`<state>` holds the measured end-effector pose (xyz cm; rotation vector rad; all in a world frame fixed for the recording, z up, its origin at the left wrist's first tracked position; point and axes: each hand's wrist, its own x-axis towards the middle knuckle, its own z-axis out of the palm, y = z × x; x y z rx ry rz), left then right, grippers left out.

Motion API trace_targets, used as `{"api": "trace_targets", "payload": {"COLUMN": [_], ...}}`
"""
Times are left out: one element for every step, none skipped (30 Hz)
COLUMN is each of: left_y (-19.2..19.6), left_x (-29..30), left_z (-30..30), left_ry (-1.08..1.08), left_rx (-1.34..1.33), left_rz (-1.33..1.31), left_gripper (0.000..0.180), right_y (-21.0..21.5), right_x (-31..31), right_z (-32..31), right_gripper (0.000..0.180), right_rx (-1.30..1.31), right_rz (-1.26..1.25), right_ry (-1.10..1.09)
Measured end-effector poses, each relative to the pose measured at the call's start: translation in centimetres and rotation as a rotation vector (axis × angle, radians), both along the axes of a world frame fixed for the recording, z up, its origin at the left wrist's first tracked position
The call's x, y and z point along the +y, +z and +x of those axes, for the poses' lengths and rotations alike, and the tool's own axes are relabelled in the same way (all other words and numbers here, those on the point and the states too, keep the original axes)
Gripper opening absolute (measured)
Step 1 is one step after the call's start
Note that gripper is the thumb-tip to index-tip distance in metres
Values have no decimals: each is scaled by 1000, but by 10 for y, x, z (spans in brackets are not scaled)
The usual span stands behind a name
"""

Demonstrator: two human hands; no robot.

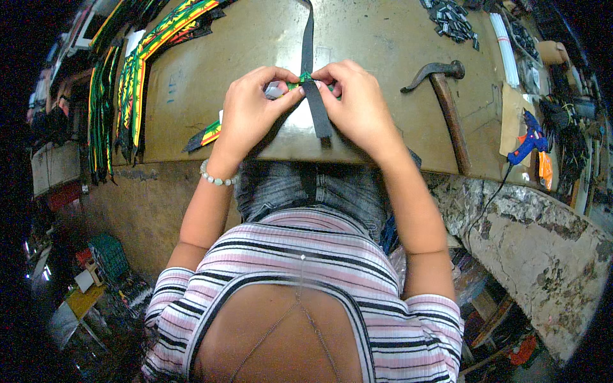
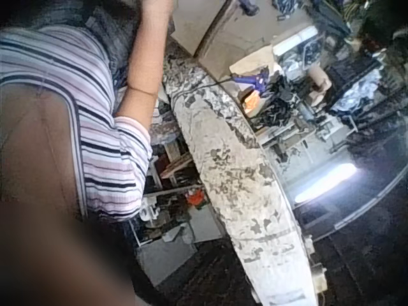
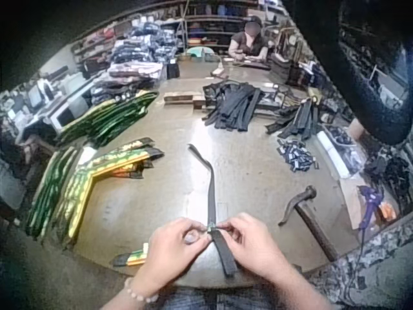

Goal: The person assembles straps by applying hot glue to black webbing and attaching patterned fabric pieces and metal buckles. They repeatedly pick up materials, apply glue, press components together, and place finished units aside.

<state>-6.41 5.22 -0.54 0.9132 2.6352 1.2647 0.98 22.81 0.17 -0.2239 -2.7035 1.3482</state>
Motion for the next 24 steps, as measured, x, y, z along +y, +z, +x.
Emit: {"api": "trace_targets", "payload": {"left_y": [0, 0, 0, 0, 0, 0, 1, 1, 2, 2, 3, 4, 5, 5, 6, 6, 7, 6, 6, 5, 3, 2, 0, -2], "left_x": [1, 1, 2, 2, 2, 2, 2, 2, 2, 1, 1, 1, 1, 1, 1, 1, 1, 1, 1, 0, 0, 1, 1, 1], "left_z": [-1, -2, -3, -3, -3, -2, -1, 0, 1, 1, 2, 2, 2, 3, 4, 4, 4, 5, 7, 9, 10, 10, 11, 12], "left_ry": [5, 9, 13, 15, 18, 25, 27, 33, 34, 34, 31, 28, 30, 32, 33, 18, 2, -18, -28, -39, -46, -40, -29, -15], "left_rx": [-10, -15, -10, -16, -13, -14, -13, -13, -8, -4, 6, 15, 4, -9, -22, 8, 38, 68, 109, 150, 193, 235, 273, 311], "left_rz": [0, -1, 1, -9, -17, -35, -35, -46, -55, -62, -64, -65, -65, -66, -67, -61, -54, -47, -79, -109, -137, -133, -132, -134], "left_gripper": [28, 30, 32, 32, 33, 33, 33, 34, 34, 34, 34, 34, 33, 31, 29, 28, 26, 25, 23, 23, 22, 22, 22, 23], "right_y": [4, 8, 11, 14, 16, 16, 16, 13, 10, 6, 3, -1, -4, -7, -8, -8, -8, -6, -4, -1, 1, 4, 6, 8], "right_x": [4, 7, 11, 15, 18, 21, 23, 23, 24, 25, 26, 26, 27, 28, 28, 29, 29, 29, 28, 28, 27, 26, 24, 24], "right_z": [-3, -8, -13, -20, -28, -37, -46, -53, -58, -61, -64, -65, -65, -66, -65, -65, -65, -63, -62, -57, -52, -44, -36, -26], "right_gripper": [26, 26, 26, 26, 26, 25, 25, 27, 26, 26, 26, 30, 32, 35, 37, 38, 40, 41, 41, 41, 41, 27, 22, 17], "right_rx": [1, -1, 56, 95, 7, -99, -172, -144, -149, -143, -163, -86, -44, -24, -27, -6, -7, 38, 34, 75, 145, 187, 265, 388], "right_rz": [12, 12, 7, 10, -36, -76, -118, -134, -123, -104, -67, 12, 34, 60, 86, 120, 155, 178, 337, 485, 637, 599, 551, 505], "right_ry": [45, 95, 145, 216, 185, 176, 173, 169, 202, 220, 208, 199, 191, 169, 146, 141, 135, 124, 67, 7, -39, -18, 69, 176]}}
